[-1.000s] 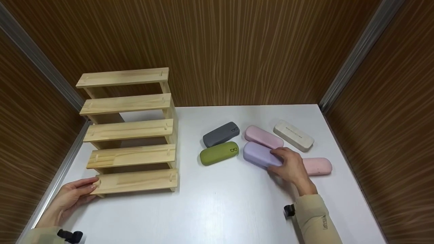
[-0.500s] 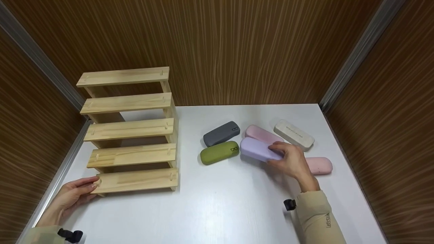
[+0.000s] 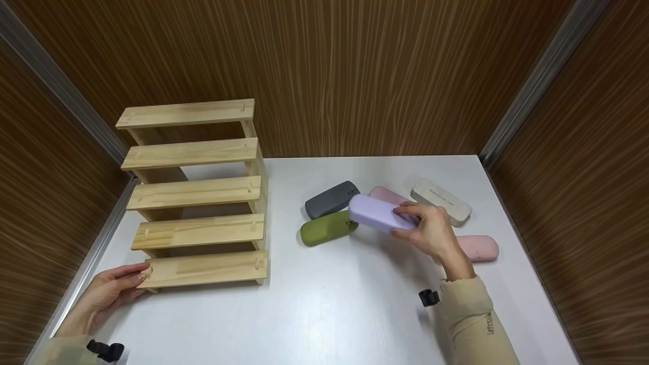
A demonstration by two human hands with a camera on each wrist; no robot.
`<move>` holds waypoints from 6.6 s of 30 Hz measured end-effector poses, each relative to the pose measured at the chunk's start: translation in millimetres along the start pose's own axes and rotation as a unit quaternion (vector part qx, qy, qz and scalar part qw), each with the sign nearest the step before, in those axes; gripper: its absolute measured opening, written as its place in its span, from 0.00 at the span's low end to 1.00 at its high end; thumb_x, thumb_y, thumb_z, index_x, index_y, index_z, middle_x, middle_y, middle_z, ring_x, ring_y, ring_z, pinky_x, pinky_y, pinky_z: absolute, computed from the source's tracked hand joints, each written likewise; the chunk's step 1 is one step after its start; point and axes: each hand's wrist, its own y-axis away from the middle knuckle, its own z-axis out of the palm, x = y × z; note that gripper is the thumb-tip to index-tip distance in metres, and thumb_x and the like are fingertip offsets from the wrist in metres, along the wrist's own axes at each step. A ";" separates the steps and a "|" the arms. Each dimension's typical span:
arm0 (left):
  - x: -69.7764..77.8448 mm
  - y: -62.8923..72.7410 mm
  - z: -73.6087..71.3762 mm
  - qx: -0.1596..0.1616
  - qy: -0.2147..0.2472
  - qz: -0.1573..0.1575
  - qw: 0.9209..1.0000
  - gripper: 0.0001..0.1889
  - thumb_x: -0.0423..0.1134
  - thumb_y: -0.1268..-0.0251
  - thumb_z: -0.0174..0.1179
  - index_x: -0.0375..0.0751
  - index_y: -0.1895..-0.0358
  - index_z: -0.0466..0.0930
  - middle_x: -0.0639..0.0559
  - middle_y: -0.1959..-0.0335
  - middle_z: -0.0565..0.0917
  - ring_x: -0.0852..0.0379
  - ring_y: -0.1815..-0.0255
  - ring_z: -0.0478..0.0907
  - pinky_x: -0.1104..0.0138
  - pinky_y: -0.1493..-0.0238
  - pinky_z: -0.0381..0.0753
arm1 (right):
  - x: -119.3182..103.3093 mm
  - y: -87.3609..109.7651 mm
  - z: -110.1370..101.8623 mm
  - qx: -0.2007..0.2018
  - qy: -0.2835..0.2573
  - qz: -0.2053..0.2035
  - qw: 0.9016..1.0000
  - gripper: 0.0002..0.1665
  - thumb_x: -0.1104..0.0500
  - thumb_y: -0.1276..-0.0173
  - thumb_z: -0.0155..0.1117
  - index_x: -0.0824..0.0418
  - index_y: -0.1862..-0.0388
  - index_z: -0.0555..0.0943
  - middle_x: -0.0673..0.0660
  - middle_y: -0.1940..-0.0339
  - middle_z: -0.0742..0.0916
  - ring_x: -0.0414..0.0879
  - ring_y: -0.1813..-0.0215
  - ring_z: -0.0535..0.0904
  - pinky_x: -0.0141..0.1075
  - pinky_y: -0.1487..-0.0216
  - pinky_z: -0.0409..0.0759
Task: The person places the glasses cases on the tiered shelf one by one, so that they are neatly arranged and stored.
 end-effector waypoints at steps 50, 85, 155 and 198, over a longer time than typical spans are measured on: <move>1.0 5.1 -1.5 0.006 0.012 -0.015 1.000 0.16 0.28 0.21 0.68 0.57 0.47 0.97 0.68 0.56 0.92 0.66 0.55 0.91 0.71 0.52 0.97 | -126.1 -83.2 -18.9 -0.050 -0.022 -0.088 0.995 0.27 0.66 0.45 0.93 0.60 0.44 0.96 0.63 0.38 0.95 0.59 0.38 0.92 0.09 0.40 0.79; 2.7 6.8 6.8 -0.006 0.010 -0.006 1.000 0.15 0.28 0.24 0.70 0.55 0.49 0.97 0.63 0.54 0.92 0.65 0.54 0.90 0.71 0.53 0.97 | -231.0 -163.3 7.6 -0.096 -0.023 -0.176 0.979 0.26 0.63 0.44 0.91 0.58 0.45 0.96 0.60 0.37 0.95 0.55 0.37 0.93 0.41 0.37 0.93; -5.6 25.1 22.2 0.013 -0.012 0.000 1.000 0.20 0.29 0.23 0.70 0.34 0.31 0.88 0.60 0.51 0.93 0.65 0.53 0.90 0.70 0.53 0.97 | -353.9 -278.5 160.5 -0.173 0.017 -0.153 0.973 0.28 0.52 0.34 0.85 0.50 0.35 0.93 0.50 0.34 0.94 0.41 0.35 0.88 0.33 0.30 0.86; -5.6 37.3 26.9 -0.001 -0.026 -0.002 1.000 0.22 0.28 0.24 0.70 0.28 0.30 0.85 0.55 0.49 0.93 0.61 0.53 0.90 0.69 0.54 0.98 | -366.0 -293.7 198.2 -0.188 0.011 -0.058 0.980 0.32 0.55 0.27 0.81 0.42 0.26 0.87 0.45 0.21 0.85 0.42 0.22 0.78 0.30 0.18 0.76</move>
